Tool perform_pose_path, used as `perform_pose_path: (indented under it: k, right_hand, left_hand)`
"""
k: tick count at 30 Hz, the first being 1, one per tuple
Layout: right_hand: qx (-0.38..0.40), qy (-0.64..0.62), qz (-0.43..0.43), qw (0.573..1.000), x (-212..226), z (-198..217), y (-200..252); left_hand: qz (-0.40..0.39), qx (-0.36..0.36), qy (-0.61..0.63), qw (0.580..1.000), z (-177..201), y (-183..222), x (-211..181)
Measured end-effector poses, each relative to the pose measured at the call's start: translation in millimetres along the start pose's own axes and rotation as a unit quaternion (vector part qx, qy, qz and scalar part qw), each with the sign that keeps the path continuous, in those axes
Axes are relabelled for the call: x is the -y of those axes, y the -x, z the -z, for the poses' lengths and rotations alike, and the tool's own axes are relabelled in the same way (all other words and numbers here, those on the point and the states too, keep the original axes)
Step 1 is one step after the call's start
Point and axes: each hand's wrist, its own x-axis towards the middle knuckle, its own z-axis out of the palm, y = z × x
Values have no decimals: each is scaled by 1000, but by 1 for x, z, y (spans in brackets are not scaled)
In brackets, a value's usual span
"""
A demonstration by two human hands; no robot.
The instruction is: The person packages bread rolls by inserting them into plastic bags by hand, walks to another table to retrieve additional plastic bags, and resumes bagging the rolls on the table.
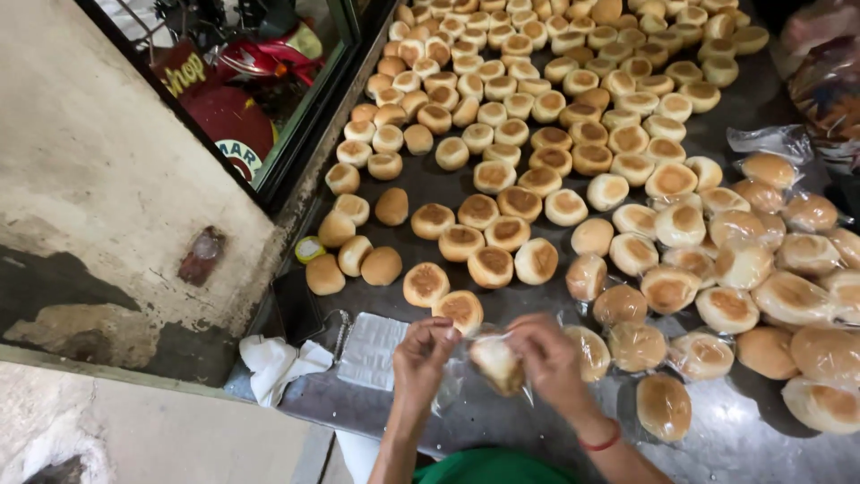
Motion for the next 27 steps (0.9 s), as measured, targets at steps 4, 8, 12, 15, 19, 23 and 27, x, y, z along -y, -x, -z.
perform_pose_path:
  k: [4,8,12,15,19,23,27]
  right_hand:
    - [-161,-16,-95,982,-40,59,5]
    - [-216,129,19,968,24,60,-11]
    - [-74,58,-8,996,27,7,-20]
    - [41,-37,-27,998,18,-25,-21]
    - [52,-274,-254,926,-47,-32,-7]
    - [43,-272,-217,937,-21,-32,-14]
    - [130,-172,-92,972,45,-34,-38]
  left_hand:
    - [71,26,177,981,8,-6,-64]
    - [4,-30,84,996,-9,-5,-45]
    - [26,-44,210,976,-35,-4,-28]
    - [10,-59,177,982,-37,0,-18]
    - [22,-51,194,979,-11,-1,-13]
    - [57,-28,201,978,-8,2,-24]
    - [29,-80,89,992,-15,1,-4]
